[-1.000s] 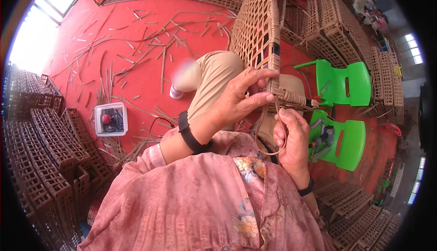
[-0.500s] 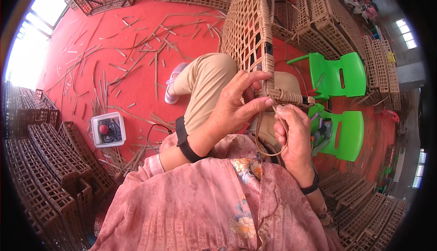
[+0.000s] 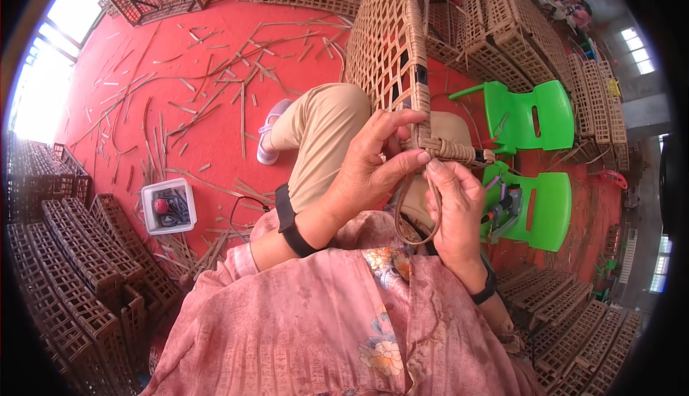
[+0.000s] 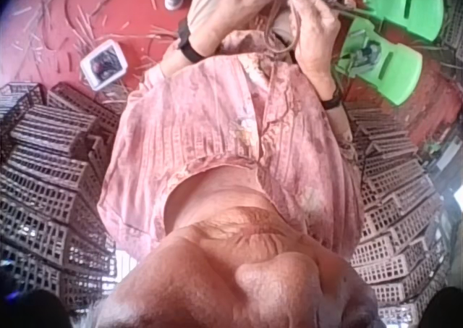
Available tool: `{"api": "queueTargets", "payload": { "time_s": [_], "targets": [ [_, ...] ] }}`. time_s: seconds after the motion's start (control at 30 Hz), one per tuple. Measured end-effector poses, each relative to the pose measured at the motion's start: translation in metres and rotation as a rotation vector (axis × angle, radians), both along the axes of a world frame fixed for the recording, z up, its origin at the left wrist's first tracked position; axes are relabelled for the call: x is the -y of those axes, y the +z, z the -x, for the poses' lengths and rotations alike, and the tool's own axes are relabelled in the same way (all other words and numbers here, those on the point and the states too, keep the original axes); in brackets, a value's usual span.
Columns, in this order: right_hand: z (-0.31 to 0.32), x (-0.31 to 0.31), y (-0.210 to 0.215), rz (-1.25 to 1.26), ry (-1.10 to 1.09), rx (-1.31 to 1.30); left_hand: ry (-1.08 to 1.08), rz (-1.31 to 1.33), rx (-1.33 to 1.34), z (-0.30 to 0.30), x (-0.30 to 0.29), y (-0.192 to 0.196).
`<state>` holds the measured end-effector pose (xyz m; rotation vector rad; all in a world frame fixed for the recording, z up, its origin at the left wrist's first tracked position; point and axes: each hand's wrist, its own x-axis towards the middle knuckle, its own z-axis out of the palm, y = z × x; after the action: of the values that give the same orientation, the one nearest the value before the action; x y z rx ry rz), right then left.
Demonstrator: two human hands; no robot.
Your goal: The recorder is weaving and fastening strips of rattan or wicker onto a wooden furniture frame.
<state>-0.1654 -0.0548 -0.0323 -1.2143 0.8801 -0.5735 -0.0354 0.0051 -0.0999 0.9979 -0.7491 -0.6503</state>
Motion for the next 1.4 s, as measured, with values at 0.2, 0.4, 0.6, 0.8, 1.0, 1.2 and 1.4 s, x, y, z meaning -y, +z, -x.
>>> {"api": "queueTargets", "payload": {
  "time_s": [0.2,0.4,0.6,0.8,1.0,1.2,1.4],
  "targets": [
    [-0.005,-0.003,-0.003,0.088,-0.002,-0.014,-0.077,-0.007,0.100,-0.008,-0.004,-0.002],
    [-0.014,-0.008,0.000,0.064,-0.077,0.032,-0.070,-0.023,0.144,-0.008,-0.004,-0.001],
    [-0.016,-0.010,0.002,0.007,-0.104,0.017,0.018,0.022,0.133,-0.007,-0.003,0.003],
    [0.014,-0.005,0.018,-0.163,0.151,-0.172,-0.014,-0.054,0.188,-0.013,-0.006,0.006],
    [0.009,-0.005,0.005,-0.065,0.118,-0.122,-0.025,-0.053,0.155,-0.016,-0.005,0.010],
    [-0.009,-0.001,0.002,-0.008,0.018,0.030,0.029,-0.116,0.369,-0.026,0.003,0.025],
    [0.008,0.004,0.009,-0.011,0.081,-0.059,0.104,-0.368,0.709,-0.036,0.008,0.052]
  ]
}}
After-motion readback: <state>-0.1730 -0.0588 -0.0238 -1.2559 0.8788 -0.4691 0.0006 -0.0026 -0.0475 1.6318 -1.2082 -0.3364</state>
